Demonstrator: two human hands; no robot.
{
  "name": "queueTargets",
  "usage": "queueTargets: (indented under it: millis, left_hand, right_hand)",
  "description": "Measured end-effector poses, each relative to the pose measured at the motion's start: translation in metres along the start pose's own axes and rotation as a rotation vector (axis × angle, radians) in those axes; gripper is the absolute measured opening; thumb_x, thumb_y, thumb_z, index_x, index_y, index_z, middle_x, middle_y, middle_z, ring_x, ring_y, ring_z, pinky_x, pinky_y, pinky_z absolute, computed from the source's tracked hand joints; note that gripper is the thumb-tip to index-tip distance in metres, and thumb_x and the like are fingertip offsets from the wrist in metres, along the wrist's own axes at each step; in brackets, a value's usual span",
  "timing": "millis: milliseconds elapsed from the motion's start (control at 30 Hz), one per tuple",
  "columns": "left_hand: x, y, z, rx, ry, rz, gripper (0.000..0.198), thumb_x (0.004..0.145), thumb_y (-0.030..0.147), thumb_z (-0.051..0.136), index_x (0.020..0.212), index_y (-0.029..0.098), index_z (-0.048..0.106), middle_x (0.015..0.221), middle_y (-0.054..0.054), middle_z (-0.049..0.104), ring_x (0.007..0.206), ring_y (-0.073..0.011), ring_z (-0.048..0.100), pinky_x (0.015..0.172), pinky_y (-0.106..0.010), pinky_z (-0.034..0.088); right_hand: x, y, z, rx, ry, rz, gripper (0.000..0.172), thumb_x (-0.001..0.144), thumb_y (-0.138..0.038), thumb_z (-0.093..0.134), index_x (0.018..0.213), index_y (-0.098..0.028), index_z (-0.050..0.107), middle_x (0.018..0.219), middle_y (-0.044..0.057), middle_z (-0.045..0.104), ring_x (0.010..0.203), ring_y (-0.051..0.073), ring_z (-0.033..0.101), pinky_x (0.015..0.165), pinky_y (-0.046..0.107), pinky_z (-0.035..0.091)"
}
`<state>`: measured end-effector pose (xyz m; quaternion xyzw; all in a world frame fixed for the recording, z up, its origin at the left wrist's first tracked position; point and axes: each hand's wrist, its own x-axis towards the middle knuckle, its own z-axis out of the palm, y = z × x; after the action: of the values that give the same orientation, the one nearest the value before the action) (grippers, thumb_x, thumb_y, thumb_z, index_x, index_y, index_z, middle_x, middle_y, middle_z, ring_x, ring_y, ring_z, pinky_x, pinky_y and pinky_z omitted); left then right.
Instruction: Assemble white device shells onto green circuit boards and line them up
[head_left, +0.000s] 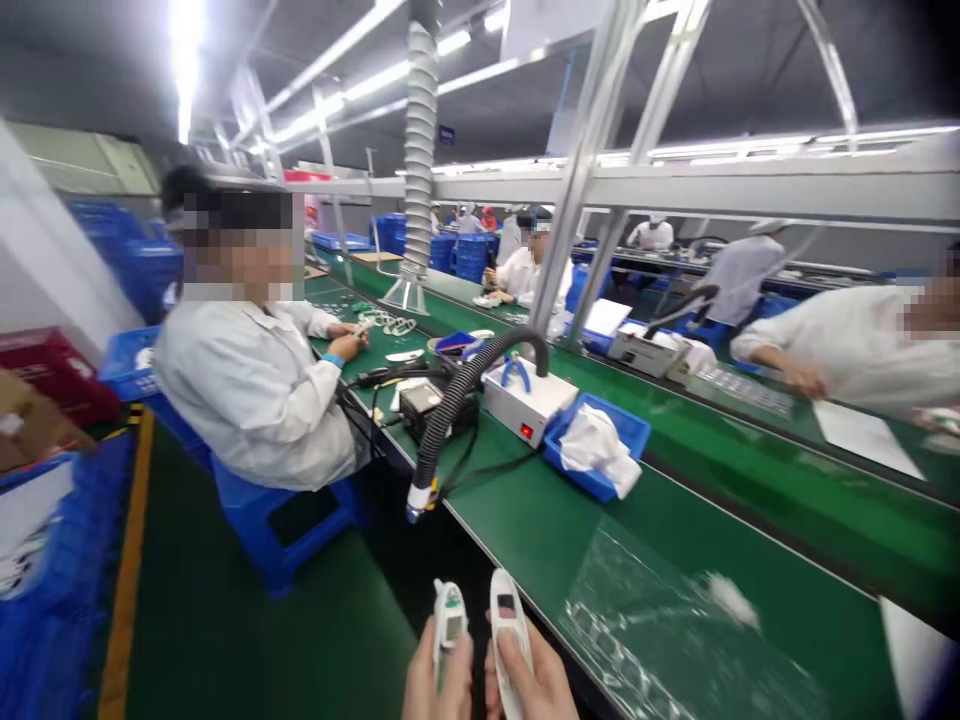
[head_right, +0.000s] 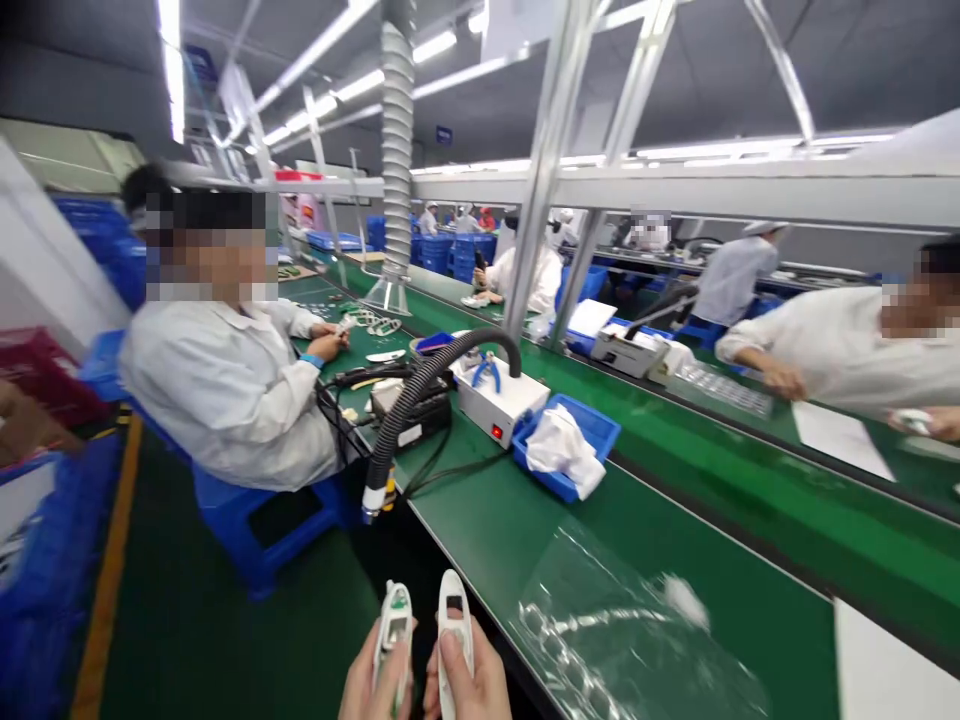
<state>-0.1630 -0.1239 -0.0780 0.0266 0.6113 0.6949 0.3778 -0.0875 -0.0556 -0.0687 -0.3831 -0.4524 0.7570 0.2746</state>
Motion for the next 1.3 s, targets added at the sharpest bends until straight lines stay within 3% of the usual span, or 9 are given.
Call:
queueTargets:
  millis: [67,100,233,300,533,800,900,1100,1300]
  left_hand:
    - [0.022,0.017,-0.025,-0.106,0.063,-0.042,0.071,0.070,0.080,0.055,0.091,0.012,0.065,0.046,0.003,0.044,0.034,-0.0086,0.032,0.033,-0.019,0.019]
    - [0.032,0.028,-0.037,-0.151,0.093,-0.034,0.072,0.070,0.081,0.052,0.086,0.012,0.063,0.047,0.003,0.044,0.035,-0.0082,0.032,0.034,-0.018,0.019]
    - [0.060,0.060,-0.060,-0.274,0.146,0.022,0.064,0.070,0.077,0.058,0.075,0.014,0.058,0.055,0.000,0.052,0.045,-0.0115,0.047,0.043,-0.020,0.036]
    - [0.067,0.064,-0.055,-0.286,0.143,0.025,0.062,0.072,0.076,0.056,0.073,0.014,0.058,0.054,-0.001,0.053,0.045,-0.0116,0.047,0.042,-0.020,0.035]
    - [0.068,0.047,-0.021,-0.276,0.060,0.004,0.058,0.075,0.072,0.059,0.062,0.015,0.054,0.046,0.001,0.048,0.037,-0.0101,0.041,0.036,-0.018,0.029]
    - [0.074,0.066,-0.057,-0.332,0.189,0.039,0.059,0.072,0.073,0.059,0.065,0.015,0.056,0.049,0.001,0.051,0.040,-0.0095,0.043,0.036,-0.017,0.029]
    - [0.065,0.060,-0.051,-0.316,0.151,0.028,0.057,0.075,0.071,0.058,0.067,0.014,0.056,0.050,0.001,0.051,0.041,-0.0095,0.044,0.037,-0.017,0.029]
    - [0.031,0.020,-0.024,-0.275,-0.001,-0.086,0.054,0.079,0.070,0.057,0.069,0.016,0.056,0.053,0.001,0.049,0.043,-0.0111,0.045,0.040,-0.020,0.034]
    - [0.002,0.014,-0.012,-0.231,-0.070,-0.199,0.059,0.080,0.071,0.055,0.095,0.014,0.062,0.068,-0.002,0.057,0.050,-0.0111,0.046,0.043,-0.020,0.037]
  right_hand:
    - [0.029,0.000,0.036,0.064,-0.167,0.117,0.067,0.063,-0.073,0.068,0.097,-0.016,0.060,0.057,-0.003,0.057,0.030,0.003,0.036,0.028,0.014,0.023]
    - [0.042,0.000,0.055,0.092,-0.237,0.173,0.068,0.063,-0.076,0.066,0.096,-0.016,0.059,0.056,-0.003,0.057,0.029,0.002,0.034,0.027,0.013,0.018]
    - [0.080,0.005,0.116,0.111,-0.318,0.308,0.072,0.065,-0.084,0.053,0.074,-0.013,0.060,0.044,0.000,0.055,0.027,0.005,0.038,0.025,0.014,0.017]
    - [0.087,0.008,0.121,0.123,-0.293,0.279,0.070,0.067,-0.083,0.052,0.068,-0.013,0.060,0.043,0.002,0.056,0.026,0.006,0.040,0.025,0.015,0.017]
    - [0.077,0.000,0.085,0.141,-0.178,0.199,0.062,0.068,-0.074,0.062,0.062,-0.013,0.059,0.042,0.001,0.056,0.024,0.006,0.042,0.024,0.014,0.016]
    - [0.083,0.007,0.130,0.167,-0.265,0.221,0.063,0.062,-0.076,0.064,0.068,-0.014,0.060,0.039,-0.001,0.054,0.023,0.007,0.038,0.023,0.015,0.015]
    - [0.075,0.010,0.118,0.206,-0.249,0.194,0.062,0.063,-0.076,0.064,0.069,-0.014,0.060,0.041,-0.001,0.055,0.025,0.007,0.040,0.024,0.016,0.016]
    - [0.029,0.001,0.050,0.331,-0.224,0.191,0.057,0.076,-0.066,0.063,0.064,-0.010,0.066,0.046,0.005,0.059,0.034,0.009,0.050,0.033,0.018,0.031]
    - [-0.016,-0.011,-0.003,0.513,-0.194,0.279,0.054,0.070,-0.057,0.075,0.093,-0.009,0.074,0.079,0.012,0.072,0.067,0.018,0.066,0.060,0.026,0.051]
